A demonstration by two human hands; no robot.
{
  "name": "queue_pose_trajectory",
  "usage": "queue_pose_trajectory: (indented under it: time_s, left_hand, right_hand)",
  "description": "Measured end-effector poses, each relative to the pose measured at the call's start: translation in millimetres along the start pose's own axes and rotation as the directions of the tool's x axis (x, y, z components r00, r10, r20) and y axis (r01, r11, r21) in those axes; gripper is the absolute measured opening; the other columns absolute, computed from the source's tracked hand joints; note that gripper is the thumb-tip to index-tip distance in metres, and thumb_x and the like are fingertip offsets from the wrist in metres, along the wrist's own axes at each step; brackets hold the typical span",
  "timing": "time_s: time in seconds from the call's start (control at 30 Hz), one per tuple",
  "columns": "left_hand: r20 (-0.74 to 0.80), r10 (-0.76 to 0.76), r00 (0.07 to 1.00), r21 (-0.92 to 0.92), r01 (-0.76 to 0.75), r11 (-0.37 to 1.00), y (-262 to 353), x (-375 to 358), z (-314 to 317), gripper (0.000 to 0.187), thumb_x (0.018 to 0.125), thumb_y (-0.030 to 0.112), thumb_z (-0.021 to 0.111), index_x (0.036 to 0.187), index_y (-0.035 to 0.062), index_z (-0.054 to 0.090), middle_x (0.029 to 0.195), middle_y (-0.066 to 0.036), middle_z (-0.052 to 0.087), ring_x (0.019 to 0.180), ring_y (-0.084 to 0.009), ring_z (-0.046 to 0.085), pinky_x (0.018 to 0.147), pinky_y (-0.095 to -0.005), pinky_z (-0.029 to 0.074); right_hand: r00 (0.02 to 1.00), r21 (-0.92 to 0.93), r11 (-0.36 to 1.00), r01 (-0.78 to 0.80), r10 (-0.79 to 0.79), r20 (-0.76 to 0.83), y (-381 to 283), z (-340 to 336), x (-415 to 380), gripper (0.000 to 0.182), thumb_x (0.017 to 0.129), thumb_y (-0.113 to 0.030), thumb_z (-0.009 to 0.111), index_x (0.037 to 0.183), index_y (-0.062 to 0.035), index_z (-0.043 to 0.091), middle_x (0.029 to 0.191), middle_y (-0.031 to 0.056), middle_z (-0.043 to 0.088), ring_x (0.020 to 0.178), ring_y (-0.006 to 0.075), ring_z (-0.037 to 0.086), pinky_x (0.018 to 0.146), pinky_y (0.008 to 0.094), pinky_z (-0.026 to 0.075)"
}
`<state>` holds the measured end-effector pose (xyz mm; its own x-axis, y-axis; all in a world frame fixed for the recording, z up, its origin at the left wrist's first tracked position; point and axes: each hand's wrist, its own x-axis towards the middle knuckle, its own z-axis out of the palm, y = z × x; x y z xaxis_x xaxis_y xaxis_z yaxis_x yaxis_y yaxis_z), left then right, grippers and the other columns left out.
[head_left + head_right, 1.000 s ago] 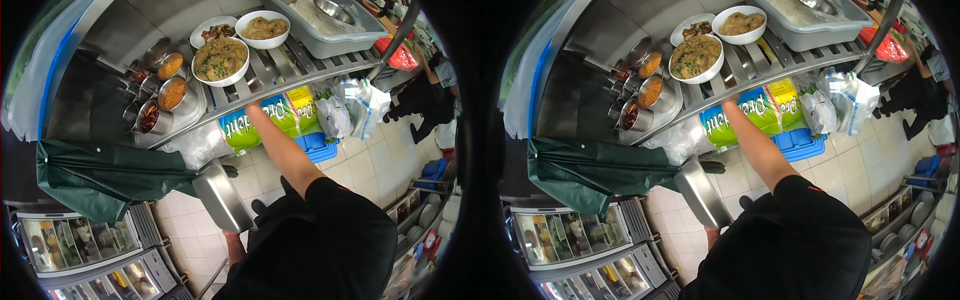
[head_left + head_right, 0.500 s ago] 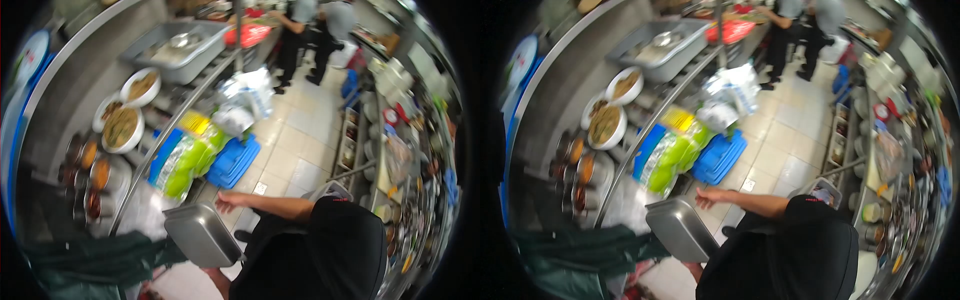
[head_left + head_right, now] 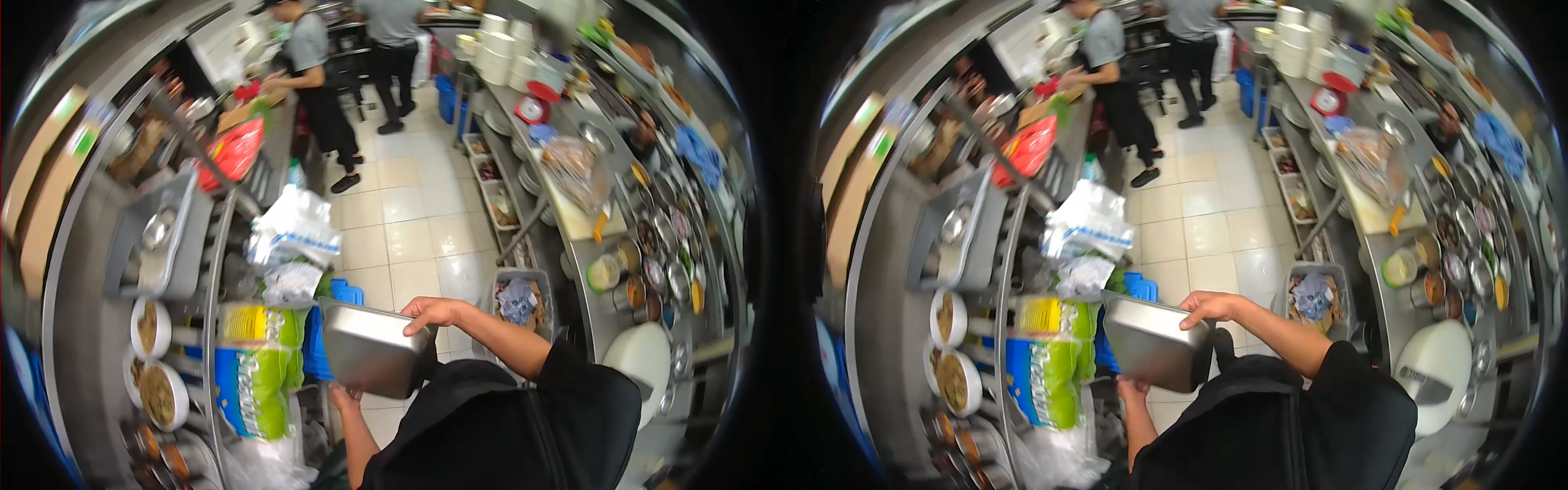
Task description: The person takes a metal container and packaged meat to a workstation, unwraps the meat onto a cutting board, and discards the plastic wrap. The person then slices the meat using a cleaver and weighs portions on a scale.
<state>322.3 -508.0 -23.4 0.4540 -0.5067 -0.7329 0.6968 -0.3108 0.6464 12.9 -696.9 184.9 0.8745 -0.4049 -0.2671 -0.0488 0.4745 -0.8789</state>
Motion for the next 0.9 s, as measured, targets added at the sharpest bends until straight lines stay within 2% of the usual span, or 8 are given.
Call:
queue_pose_trajectory:
  time_s: [0.07, 0.1, 0.2, 0.3, 0.43, 0.53, 0.73, 0.9]
  left_hand:
    - [-0.09, -0.133, 0.987, 0.078, 0.141, 0.987, 3, 20, 41, 0.075, 0.09, 0.059, 0.049, 0.146, 0.0148, 0.025, 0.143, -0.024, 0.036, 0.125, -0.0394, 0.044, 0.098, -0.0593, 0.036]
    - [0.121, -0.144, 0.982, 0.19, 0.119, 0.975, 8, 27, 59, 0.09, 0.084, 0.068, 0.051, 0.149, 0.0207, 0.012, 0.148, -0.027, 0.025, 0.128, -0.0417, 0.041, 0.101, -0.057, 0.034]
    - [0.444, -0.234, 0.865, 0.286, 0.111, 0.952, 46, -43, 173, 0.092, 0.081, 0.072, 0.052, 0.148, 0.0197, 0.017, 0.147, -0.024, 0.028, 0.13, -0.0404, 0.038, 0.102, -0.0574, 0.032]
    - [0.728, -0.333, 0.6, 0.347, 0.098, 0.933, 70, -97, 273, 0.083, 0.083, 0.07, 0.051, 0.144, 0.0163, 0.032, 0.141, -0.019, 0.039, 0.127, -0.0351, 0.041, 0.102, -0.0559, 0.034]
    - [0.519, -0.222, 0.826, 0.349, 0.032, 0.936, 48, -64, 359, 0.05, 0.084, 0.033, 0.063, 0.122, 0.0036, 0.049, 0.118, -0.015, 0.054, 0.113, -0.0289, 0.052, 0.096, -0.0473, 0.043]
    - [0.627, -0.219, 0.748, 0.271, 0.054, 0.961, 54, -52, 387, 0.012, 0.073, 0.013, 0.057, 0.082, 0.0053, 0.054, 0.086, -0.007, 0.059, 0.083, -0.024, 0.06, 0.082, -0.0402, 0.048]
    - [0.631, -0.19, 0.752, 0.17, 0.104, 0.98, 59, -23, 451, 0.009, 0.072, 0.011, 0.055, 0.078, 0.005, 0.055, 0.079, -0.007, 0.057, 0.081, -0.0221, 0.059, 0.08, -0.0376, 0.048]
    - [0.664, -0.264, 0.699, 0.231, 0.144, 0.962, 50, 27, 516, 0.008, 0.072, 0.012, 0.055, 0.076, 0.0059, 0.054, 0.077, -0.006, 0.056, 0.08, -0.0208, 0.058, 0.08, -0.0367, 0.047]
  right_hand:
    - [0.991, -0.059, 0.996, 0.07, -0.076, -0.106, -19, -8, -15, 0.031, 0.081, -0.019, 0.072, 0.1, 0.0053, 0.066, 0.089, 0.0061, 0.069, 0.08, 0.0106, 0.061, 0.073, 0.028, 0.048]
    - [0.982, -0.319, 0.948, 0.013, -0.072, -0.174, -22, -16, -19, 0.031, 0.08, -0.019, 0.071, 0.101, 0.0041, 0.066, 0.088, 0.008, 0.069, 0.08, 0.0137, 0.062, 0.073, 0.0301, 0.048]
    - [0.929, -0.75, 0.657, -0.069, -0.233, -0.289, -16, -32, -20, 0.03, 0.077, -0.019, 0.067, 0.099, 0.001, 0.065, 0.085, 0.0165, 0.067, 0.082, 0.0285, 0.064, 0.074, 0.0388, 0.048]
    - [0.85, -0.816, 0.538, -0.212, -0.311, -0.426, -18, -31, -11, 0.024, 0.074, -0.014, 0.064, 0.09, 0.0032, 0.062, 0.081, 0.0236, 0.065, 0.081, 0.0415, 0.063, 0.071, 0.0476, 0.05]
    - [0.728, -0.877, 0.397, -0.271, -0.511, -0.457, -13, -49, 1, 0.017, 0.073, -0.008, 0.06, 0.087, 0.0028, 0.06, 0.072, 0.0237, 0.064, 0.071, 0.0402, 0.064, 0.061, 0.0494, 0.05]
    - [0.765, -0.834, 0.457, -0.309, -0.401, -0.504, -34, -74, -4, 0.026, 0.075, -0.01, 0.063, 0.098, 0.002, 0.059, 0.071, 0.0211, 0.064, 0.076, 0.0379, 0.065, 0.065, 0.0492, 0.05]
    - [0.701, -0.902, 0.351, -0.25, -0.577, -0.419, -51, -123, -5, 0.044, 0.07, -0.025, 0.078, 0.1, 0.0017, 0.06, 0.083, 0.0161, 0.065, 0.087, 0.0321, 0.064, 0.092, 0.041, 0.042]
    - [0.765, -0.848, 0.45, -0.279, -0.43, -0.48, -88, -199, -5, 0.047, 0.072, -0.023, 0.077, 0.11, -0.0011, 0.058, 0.096, 0.0143, 0.063, 0.094, 0.0301, 0.06, 0.092, 0.041, 0.041]
